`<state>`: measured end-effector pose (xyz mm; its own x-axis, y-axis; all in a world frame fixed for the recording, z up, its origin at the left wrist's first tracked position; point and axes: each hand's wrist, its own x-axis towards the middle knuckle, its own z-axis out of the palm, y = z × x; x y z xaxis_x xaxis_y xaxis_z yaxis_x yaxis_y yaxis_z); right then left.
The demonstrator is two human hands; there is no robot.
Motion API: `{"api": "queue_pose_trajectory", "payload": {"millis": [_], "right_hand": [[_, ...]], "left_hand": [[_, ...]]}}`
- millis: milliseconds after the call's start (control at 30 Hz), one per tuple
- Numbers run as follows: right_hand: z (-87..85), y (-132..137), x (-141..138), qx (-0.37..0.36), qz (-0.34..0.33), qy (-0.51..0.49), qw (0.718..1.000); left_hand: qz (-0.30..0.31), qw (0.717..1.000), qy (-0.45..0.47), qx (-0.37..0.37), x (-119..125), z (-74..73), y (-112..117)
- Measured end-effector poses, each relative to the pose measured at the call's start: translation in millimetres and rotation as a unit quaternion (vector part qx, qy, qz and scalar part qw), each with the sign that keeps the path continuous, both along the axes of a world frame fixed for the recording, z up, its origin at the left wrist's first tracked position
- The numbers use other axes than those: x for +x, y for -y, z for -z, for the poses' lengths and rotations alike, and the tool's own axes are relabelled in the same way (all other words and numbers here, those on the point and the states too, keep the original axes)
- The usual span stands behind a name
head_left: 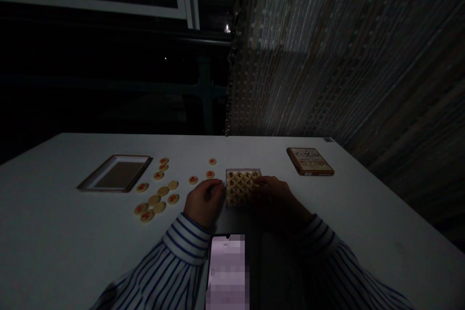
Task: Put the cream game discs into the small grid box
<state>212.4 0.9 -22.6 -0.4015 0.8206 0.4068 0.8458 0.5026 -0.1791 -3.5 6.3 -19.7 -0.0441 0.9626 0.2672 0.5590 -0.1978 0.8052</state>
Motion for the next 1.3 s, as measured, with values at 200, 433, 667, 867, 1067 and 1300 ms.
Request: {"api": "queue_pose_trajectory", "payload": {"millis": [200,433,667,867,1067,1300], "right_hand": [[0.8,-3.0,1.9,-0.003,-0.003,0.02,1.0],[-2.1,-1.3,1.5,-0.007,-0.017,0.004,1.0],[-3.4,-2.8,2.2,-0.024,-0.027,0.016,0.999],[-3.3,-1.6,1.7,-0.027,-0.021,-0.002,0.999],[-4.3,0.2,1.8,-0.025,-0.024,0.002,0.999],[-5.6,-1.3,2.1,-0.031,-0.031,0.005,0.999]], "left_hand": [[0.001,1.0,-0.002,-0.002,-0.1,-0.3,0.8],[0.001,1.0,-0.006,0.008,1.2,-0.9,0.9],[0.006,1.0,-0.013,0.007,0.0,-1.4,1.0],[0.011,1.0,-0.016,0.013,-0.4,1.6,0.1],[0.015,1.0,-0.015,0.01,-0.1,0.9,0.4],[0.018,1.0,-0.012,0.007,-0.2,-1.1,0.8]]}}
